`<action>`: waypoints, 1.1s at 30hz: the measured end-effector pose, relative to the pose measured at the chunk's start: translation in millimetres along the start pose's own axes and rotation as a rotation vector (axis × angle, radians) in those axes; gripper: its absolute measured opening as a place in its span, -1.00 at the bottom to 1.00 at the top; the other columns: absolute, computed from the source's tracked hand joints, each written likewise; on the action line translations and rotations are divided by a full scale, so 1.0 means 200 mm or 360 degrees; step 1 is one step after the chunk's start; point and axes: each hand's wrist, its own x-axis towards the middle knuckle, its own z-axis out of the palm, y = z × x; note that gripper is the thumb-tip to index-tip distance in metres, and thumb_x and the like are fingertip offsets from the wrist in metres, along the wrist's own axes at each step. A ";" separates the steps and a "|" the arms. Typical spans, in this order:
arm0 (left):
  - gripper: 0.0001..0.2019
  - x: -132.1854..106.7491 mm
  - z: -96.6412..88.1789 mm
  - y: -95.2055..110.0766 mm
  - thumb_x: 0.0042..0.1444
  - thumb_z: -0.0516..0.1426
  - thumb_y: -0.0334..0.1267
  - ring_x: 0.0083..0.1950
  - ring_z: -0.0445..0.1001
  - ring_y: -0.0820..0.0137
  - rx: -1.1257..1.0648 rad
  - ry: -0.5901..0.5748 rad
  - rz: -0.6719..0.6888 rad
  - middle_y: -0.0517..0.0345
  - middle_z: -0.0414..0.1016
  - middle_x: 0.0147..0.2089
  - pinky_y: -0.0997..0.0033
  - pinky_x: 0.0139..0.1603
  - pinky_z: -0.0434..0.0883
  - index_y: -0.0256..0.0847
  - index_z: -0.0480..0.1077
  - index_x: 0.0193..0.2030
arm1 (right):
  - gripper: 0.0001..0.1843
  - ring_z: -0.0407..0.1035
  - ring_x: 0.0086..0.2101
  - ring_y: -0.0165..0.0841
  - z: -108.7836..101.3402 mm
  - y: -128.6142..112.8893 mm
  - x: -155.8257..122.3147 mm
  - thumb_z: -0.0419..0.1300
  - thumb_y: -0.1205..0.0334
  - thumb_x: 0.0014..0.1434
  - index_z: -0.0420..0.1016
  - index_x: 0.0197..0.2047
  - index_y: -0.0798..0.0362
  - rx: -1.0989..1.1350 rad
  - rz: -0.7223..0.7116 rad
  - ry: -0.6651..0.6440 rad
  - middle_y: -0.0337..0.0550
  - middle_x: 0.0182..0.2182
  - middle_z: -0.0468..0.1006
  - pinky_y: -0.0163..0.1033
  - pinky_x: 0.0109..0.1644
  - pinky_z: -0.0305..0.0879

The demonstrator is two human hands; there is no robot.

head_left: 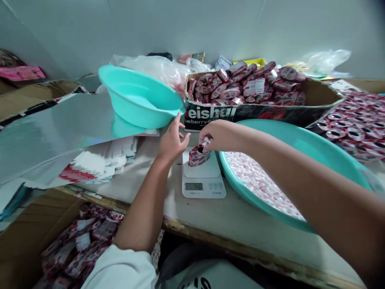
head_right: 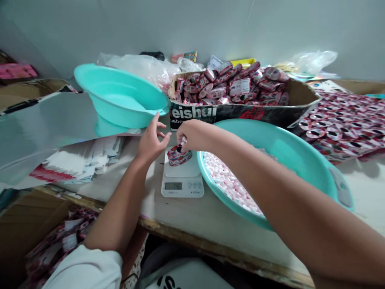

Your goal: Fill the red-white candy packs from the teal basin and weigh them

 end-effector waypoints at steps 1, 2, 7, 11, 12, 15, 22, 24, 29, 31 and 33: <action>-0.26 0.00 0.00 0.00 0.24 0.20 -0.30 -0.27 0.45 0.48 0.0005 -0.0012 0.0003 0.03 0.45 0.09 0.46 -0.23 0.42 -0.12 -0.04 0.48 | -0.81 0.34 -0.40 -0.45 0.01 -0.01 0.00 0.38 0.34 0.00 0.67 -0.24 0.07 -0.0024 0.0021 -0.0013 -0.24 -0.37 0.59 -0.34 -0.32 0.13; -0.27 0.00 0.00 0.00 0.24 0.19 -0.31 -0.27 0.45 0.47 0.0008 -0.0025 0.0003 0.03 0.44 0.09 0.45 -0.22 0.42 -0.12 -0.02 0.48 | -0.82 0.34 -0.41 -0.46 0.02 -0.02 0.00 0.36 0.35 0.01 0.68 -0.24 0.07 -0.0030 0.0032 -0.0012 -0.24 -0.38 0.59 -0.34 -0.32 0.13; -0.30 0.01 0.01 -0.02 0.22 0.19 -0.36 -0.29 0.41 0.49 0.0034 -0.0100 -0.0007 0.03 0.43 0.09 0.44 -0.20 0.44 -0.11 0.04 0.46 | -0.80 0.37 -0.39 -0.44 0.04 -0.03 -0.01 0.36 0.30 0.03 0.68 -0.21 0.05 0.0064 0.0071 0.0019 -0.23 -0.35 0.61 -0.33 -0.32 0.13; -0.33 0.02 0.01 -0.02 0.18 0.20 -0.41 -0.31 0.40 0.52 0.0085 -0.0169 0.0009 0.06 0.42 0.07 0.47 -0.22 0.42 -0.13 0.13 0.42 | -0.75 0.41 -0.35 -0.42 0.06 -0.02 -0.01 0.40 0.27 0.01 0.67 -0.18 0.06 0.0167 0.0104 0.0049 -0.22 -0.29 0.62 -0.34 -0.29 0.17; -0.34 0.02 0.01 -0.02 0.17 0.20 -0.42 -0.32 0.40 0.52 0.0099 -0.0173 0.0012 0.07 0.42 0.06 0.48 -0.23 0.41 -0.14 0.16 0.41 | -0.74 0.42 -0.33 -0.42 0.06 -0.02 -0.02 0.41 0.27 0.01 0.66 -0.17 0.07 0.0199 0.0110 0.0060 -0.21 -0.28 0.63 -0.34 -0.28 0.19; -0.39 0.02 0.00 -0.03 0.18 0.19 -0.41 -0.31 0.40 0.52 0.0123 -0.0186 0.0028 0.05 0.42 0.05 0.49 -0.24 0.40 -0.17 0.21 0.38 | -0.71 0.44 -0.29 -0.40 0.06 -0.02 -0.03 0.42 0.28 0.01 0.65 -0.14 0.06 0.0277 0.0118 0.0107 -0.21 -0.23 0.64 -0.34 -0.24 0.22; -0.45 0.02 0.00 -0.03 0.18 0.20 -0.38 -0.27 0.42 0.49 0.0114 -0.0223 0.0053 0.05 0.42 0.05 0.48 -0.19 0.42 -0.19 0.29 0.32 | -0.73 0.42 -0.32 -0.41 0.08 0.00 -0.04 0.42 0.29 0.02 0.61 -0.15 0.12 0.0330 0.0076 0.0253 -0.18 -0.28 0.62 -0.35 -0.28 0.19; -0.49 0.02 0.01 -0.02 0.18 0.19 -0.40 -0.23 0.44 0.47 0.0096 -0.0250 0.0064 0.04 0.42 0.06 0.48 -0.17 0.43 -0.21 0.32 0.29 | -0.77 0.42 -0.31 -0.40 0.10 0.00 -0.03 0.39 0.31 0.04 0.61 -0.18 0.14 0.0317 0.0052 0.0290 -0.17 -0.29 0.61 -0.35 -0.28 0.18; -0.52 0.02 0.01 -0.02 0.18 0.18 -0.39 -0.21 0.45 0.44 0.0090 -0.0254 0.0100 0.02 0.42 0.07 0.45 -0.12 0.46 -0.21 0.35 0.26 | -0.80 0.41 -0.31 -0.36 0.07 -0.02 -0.06 0.33 0.29 0.08 0.61 -0.19 0.12 0.0223 0.0053 0.0332 -0.13 -0.29 0.61 -0.32 -0.25 0.17; -0.55 0.02 0.01 -0.02 0.20 0.18 -0.37 -0.22 0.45 0.44 0.0118 -0.0241 0.0113 0.02 0.42 0.07 0.44 -0.11 0.46 -0.20 0.35 0.25 | -0.84 0.40 -0.32 -0.33 0.01 0.01 -0.09 0.28 0.32 0.09 0.61 -0.22 0.10 0.0073 0.0130 0.0333 -0.10 -0.32 0.59 -0.28 -0.25 0.16; -0.59 0.02 0.01 -0.03 0.22 0.17 -0.38 -0.23 0.44 0.45 0.0146 -0.0222 0.0127 0.03 0.42 0.06 0.45 -0.10 0.47 -0.20 0.37 0.22 | -0.89 0.38 -0.37 -0.30 -0.02 0.11 -0.12 0.26 0.44 0.02 0.60 -0.37 0.12 -0.0145 0.0322 0.0322 -0.07 -0.45 0.54 -0.22 -0.25 0.15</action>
